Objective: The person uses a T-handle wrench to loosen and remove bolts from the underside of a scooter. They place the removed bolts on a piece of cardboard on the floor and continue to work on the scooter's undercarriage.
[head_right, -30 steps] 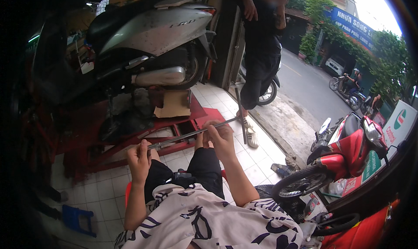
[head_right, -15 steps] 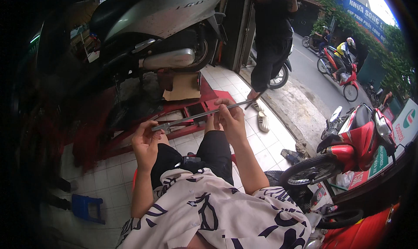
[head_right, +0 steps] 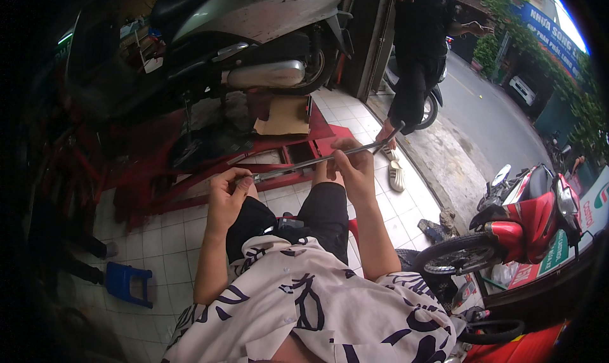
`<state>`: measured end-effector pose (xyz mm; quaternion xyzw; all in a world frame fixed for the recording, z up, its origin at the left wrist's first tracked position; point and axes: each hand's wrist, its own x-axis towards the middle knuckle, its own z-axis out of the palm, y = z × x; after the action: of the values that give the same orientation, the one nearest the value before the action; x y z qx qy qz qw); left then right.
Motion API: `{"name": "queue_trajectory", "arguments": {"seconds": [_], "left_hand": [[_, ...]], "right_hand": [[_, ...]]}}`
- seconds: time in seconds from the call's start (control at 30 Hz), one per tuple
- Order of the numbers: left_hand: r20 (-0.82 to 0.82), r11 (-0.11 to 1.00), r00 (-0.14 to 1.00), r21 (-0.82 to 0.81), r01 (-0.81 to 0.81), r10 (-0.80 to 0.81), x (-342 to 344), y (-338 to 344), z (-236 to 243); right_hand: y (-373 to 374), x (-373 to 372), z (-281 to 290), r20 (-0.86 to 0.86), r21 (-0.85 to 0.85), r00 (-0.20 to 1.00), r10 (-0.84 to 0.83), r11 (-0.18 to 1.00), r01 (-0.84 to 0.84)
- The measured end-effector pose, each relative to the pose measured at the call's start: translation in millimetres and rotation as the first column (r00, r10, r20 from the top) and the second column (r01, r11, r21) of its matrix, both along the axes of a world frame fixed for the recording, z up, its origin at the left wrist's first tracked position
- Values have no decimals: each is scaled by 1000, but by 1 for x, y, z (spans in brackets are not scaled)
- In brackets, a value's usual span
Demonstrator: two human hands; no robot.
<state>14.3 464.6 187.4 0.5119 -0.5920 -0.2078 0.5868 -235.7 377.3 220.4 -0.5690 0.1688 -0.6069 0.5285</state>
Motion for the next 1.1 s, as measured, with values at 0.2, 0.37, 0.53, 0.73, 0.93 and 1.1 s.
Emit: {"name": "queue_trajectory", "arguments": {"seconds": [0.2,0.37,0.53,0.73,0.93,1.1], "left_hand": [[-59,968,998,-248,-37,23,-10,6,19],[-75,972,997,-233,-26,8,-13,6,18],[-145,971,989,-233,-61,28,-15,6,15],[-27,976,990,-167,-142,140,-9,7,11],[-174,996,984,-71,-59,46,-7,3,6],[-166,969,984,-224,-104,67,-6,5,10]], "right_hand": [[-4,-2,-4,70,98,988,136,985,-142],[-9,-5,-6,73,97,993,95,990,-102],[-6,-6,-3,83,141,991,101,984,-112],[-9,-7,-8,83,134,987,134,980,-145],[-12,-9,-8,-16,115,994,105,988,-102],[-10,-4,-8,55,164,987,149,974,-156]]}}
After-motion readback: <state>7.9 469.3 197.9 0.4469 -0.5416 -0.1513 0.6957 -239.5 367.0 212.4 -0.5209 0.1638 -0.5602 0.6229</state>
